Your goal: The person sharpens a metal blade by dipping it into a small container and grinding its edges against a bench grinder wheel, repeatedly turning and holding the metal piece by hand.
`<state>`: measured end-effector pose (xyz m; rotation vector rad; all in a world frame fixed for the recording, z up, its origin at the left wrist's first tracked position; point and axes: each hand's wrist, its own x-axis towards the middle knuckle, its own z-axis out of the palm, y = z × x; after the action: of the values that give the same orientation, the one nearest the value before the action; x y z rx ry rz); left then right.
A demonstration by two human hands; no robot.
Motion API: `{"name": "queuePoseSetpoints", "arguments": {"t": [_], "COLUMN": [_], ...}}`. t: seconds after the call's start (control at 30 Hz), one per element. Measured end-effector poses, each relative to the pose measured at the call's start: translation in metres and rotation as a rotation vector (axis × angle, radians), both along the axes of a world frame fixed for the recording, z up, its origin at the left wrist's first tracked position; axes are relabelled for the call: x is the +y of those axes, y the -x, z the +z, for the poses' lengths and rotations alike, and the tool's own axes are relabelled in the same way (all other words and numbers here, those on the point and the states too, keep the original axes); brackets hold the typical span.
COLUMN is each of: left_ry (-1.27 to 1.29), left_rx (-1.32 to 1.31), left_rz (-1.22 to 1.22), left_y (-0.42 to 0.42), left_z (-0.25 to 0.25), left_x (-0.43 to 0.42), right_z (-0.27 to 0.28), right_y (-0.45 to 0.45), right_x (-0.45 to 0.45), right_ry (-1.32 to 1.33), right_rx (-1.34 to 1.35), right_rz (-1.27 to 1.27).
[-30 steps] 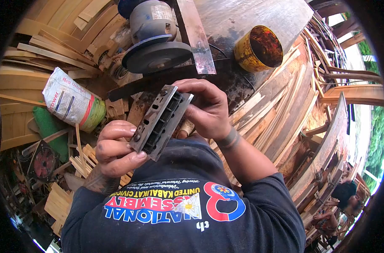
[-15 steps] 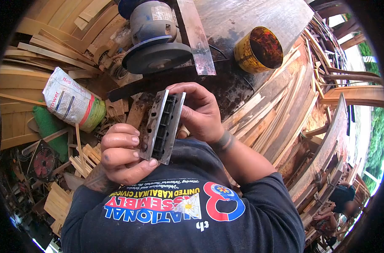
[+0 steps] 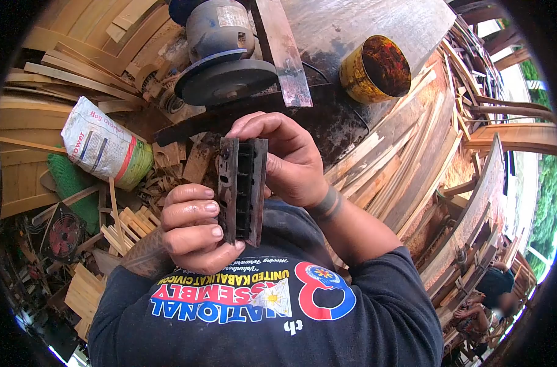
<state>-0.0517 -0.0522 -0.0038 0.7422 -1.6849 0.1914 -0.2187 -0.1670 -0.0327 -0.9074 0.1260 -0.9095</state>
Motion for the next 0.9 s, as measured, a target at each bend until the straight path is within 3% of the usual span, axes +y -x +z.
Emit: {"name": "queuePoseSetpoints", "arguments": {"t": [0.17, 0.23, 0.4, 0.53, 0.9], "left_ry": [0.013, 0.032, -0.216, -0.291, -0.227], "left_rx": [0.064, 0.063, -0.289, -0.342, -0.189], "left_rz": [-0.007, -0.038, -0.181, -0.257, -0.259], "left_y": [0.006, 0.004, -0.028, -0.032, -0.024], "left_z": [-0.001, -0.001, 0.028, 0.034, 0.028], "left_x": [-0.002, -0.008, -0.005, -0.009, -0.011], "right_z": [-0.004, -0.005, -0.018, -0.022, -0.019], "right_y": [-0.001, -0.002, -0.003, -0.007, -0.008], "right_x": [0.001, 0.008, 0.028, 0.035, 0.036], "right_ry": [-0.044, -0.194, -0.375, -0.38, -0.459], "right_rx": [-0.029, -0.029, 0.022, -0.009, -0.023], "right_rz": [0.057, 0.121, 0.242, 0.283, 0.308]}}
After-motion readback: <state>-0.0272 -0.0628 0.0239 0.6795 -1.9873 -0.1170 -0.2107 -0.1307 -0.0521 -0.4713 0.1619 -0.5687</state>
